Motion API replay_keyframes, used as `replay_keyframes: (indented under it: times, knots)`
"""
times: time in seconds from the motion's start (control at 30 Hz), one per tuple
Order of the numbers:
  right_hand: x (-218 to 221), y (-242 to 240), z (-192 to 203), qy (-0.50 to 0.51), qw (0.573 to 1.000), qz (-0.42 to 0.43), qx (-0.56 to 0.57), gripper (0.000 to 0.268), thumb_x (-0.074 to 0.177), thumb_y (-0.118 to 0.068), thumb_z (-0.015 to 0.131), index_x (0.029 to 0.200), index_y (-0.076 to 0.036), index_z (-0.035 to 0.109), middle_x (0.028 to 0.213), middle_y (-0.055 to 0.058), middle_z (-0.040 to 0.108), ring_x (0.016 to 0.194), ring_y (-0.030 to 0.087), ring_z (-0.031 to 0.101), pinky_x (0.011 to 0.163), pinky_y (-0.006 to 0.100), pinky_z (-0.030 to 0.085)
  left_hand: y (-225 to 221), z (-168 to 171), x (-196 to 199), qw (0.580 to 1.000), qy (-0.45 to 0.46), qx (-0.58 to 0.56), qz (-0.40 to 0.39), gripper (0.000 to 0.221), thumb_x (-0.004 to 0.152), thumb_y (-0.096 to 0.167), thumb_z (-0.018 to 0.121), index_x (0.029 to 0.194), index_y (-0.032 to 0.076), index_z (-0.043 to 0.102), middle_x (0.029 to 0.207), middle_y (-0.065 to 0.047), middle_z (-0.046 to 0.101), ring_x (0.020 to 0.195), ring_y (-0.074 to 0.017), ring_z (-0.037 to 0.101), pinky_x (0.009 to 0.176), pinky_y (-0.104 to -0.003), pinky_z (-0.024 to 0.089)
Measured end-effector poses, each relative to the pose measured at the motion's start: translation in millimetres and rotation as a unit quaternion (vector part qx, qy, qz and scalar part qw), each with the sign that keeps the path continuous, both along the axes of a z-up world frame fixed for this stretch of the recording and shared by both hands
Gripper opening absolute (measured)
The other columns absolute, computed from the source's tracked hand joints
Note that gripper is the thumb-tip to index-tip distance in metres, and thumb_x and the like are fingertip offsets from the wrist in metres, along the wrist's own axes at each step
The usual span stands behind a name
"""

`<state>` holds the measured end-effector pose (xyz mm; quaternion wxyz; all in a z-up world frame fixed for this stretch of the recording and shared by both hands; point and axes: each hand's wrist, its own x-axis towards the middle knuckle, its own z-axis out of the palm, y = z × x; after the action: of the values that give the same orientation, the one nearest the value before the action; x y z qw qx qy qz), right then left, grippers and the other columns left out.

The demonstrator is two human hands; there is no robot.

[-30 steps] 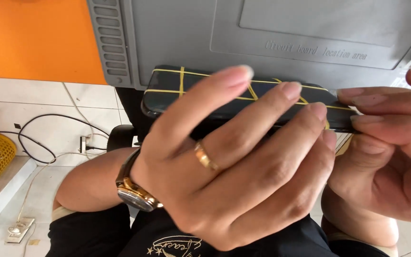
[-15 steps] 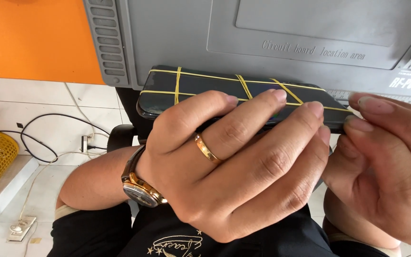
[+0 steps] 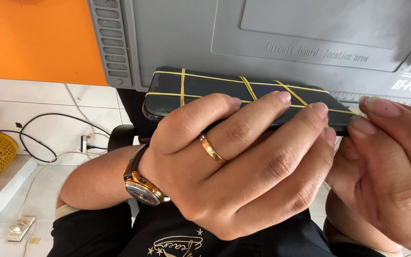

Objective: The person holds a smartphone secured with rubber bands and uses a metal prying tool to work along the device's edge. They briefly wipe the phone with a tissue before continuing to pry at the seam.

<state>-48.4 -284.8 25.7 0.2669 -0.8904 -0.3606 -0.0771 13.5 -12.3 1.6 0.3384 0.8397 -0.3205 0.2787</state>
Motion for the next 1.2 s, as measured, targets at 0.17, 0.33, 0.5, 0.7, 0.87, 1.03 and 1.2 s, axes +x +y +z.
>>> replay_keyframes:
  times: [0.17, 0.33, 0.5, 0.7, 0.87, 1.03, 1.2]
  knots:
    - [4, -3, 0, -0.006, 1.0, 0.012, 0.0, 0.018, 0.115, 0.016, 0.081, 0.11, 0.028, 0.069, 0.11, 0.061, 0.071, 0.089, 0.068, 0.073, 0.08, 0.074, 0.062, 2, 2, 1, 0.999, 0.001, 0.033, -0.004, 0.027, 0.114, 0.02, 0.052, 0.114, 0.027, 0.078, 0.112, 0.01, 0.079, 0.094, -0.0074, 0.077, 0.075, -0.025, 0.04]
    - [6, -1, 5, -0.035, 0.999, -0.02, 0.01, 0.017, 0.118, 0.005, 0.071, 0.106, 0.018, 0.07, 0.106, 0.052, 0.077, 0.086, 0.064, 0.076, 0.113, 0.073, 0.048, 6, 2, 5, 0.996, -0.027, 0.08, -0.023, 0.026, 0.117, 0.024, 0.055, 0.123, 0.026, 0.08, 0.116, 0.012, 0.078, 0.096, -0.006, 0.075, 0.075, -0.024, 0.039]
    - [3, -19, 12, 0.118, 0.991, -0.027, -0.059, 0.013, 0.111, 0.004, 0.071, 0.114, 0.012, 0.081, 0.121, 0.036, 0.081, 0.113, 0.048, 0.078, 0.118, 0.075, 0.052, 6, 3, 7, 0.993, -0.049, 0.105, -0.035, 0.019, 0.118, 0.03, 0.065, 0.122, 0.03, 0.084, 0.117, 0.012, 0.078, 0.096, -0.0053, 0.075, 0.079, -0.024, 0.038]
    - [-1, -41, -25, 0.057, 0.996, -0.005, 0.064, 0.021, 0.112, -0.009, 0.073, 0.118, 0.009, 0.064, 0.116, 0.04, 0.076, 0.107, 0.053, 0.079, 0.11, 0.073, 0.051, -6, 0, 9, 0.995, -0.062, 0.081, -0.023, 0.011, 0.112, 0.036, 0.075, 0.114, 0.03, 0.083, 0.109, 0.013, 0.08, 0.089, -0.0053, 0.075, 0.078, -0.026, 0.038]
    - [6, -52, -3, 0.102, 0.994, 0.037, 0.008, 0.026, 0.114, -0.007, 0.083, 0.13, 0.001, 0.063, 0.13, 0.03, 0.078, 0.117, 0.051, 0.082, 0.111, 0.07, 0.05, -5, 4, 11, 0.992, -0.043, 0.11, -0.053, 0.01, 0.115, 0.034, 0.074, 0.117, 0.033, 0.084, 0.111, 0.014, 0.08, 0.095, -0.0073, 0.073, 0.083, -0.026, 0.039]
    - [18, -41, 15, 0.107, 0.99, 0.088, -0.022, 0.03, 0.115, -0.001, 0.085, 0.133, -0.001, 0.061, 0.132, 0.031, 0.079, 0.117, 0.053, 0.084, 0.105, 0.069, 0.052, -9, 6, 9, 0.99, -0.038, 0.127, -0.051, 0.012, 0.114, 0.037, 0.073, 0.116, 0.036, 0.085, 0.112, 0.014, 0.079, 0.096, -0.0076, 0.071, 0.082, -0.028, 0.039]
    - [14, -25, 31, 0.147, 0.984, 0.059, -0.079, 0.023, 0.112, 0.0, 0.078, 0.133, -0.001, 0.07, 0.136, 0.027, 0.078, 0.122, 0.053, 0.083, 0.106, 0.068, 0.051, -17, 11, 0, 0.994, 0.029, 0.106, -0.012, 0.005, 0.109, 0.035, 0.082, 0.106, 0.034, 0.086, 0.11, 0.015, 0.079, 0.095, -0.0071, 0.074, 0.081, -0.027, 0.042]
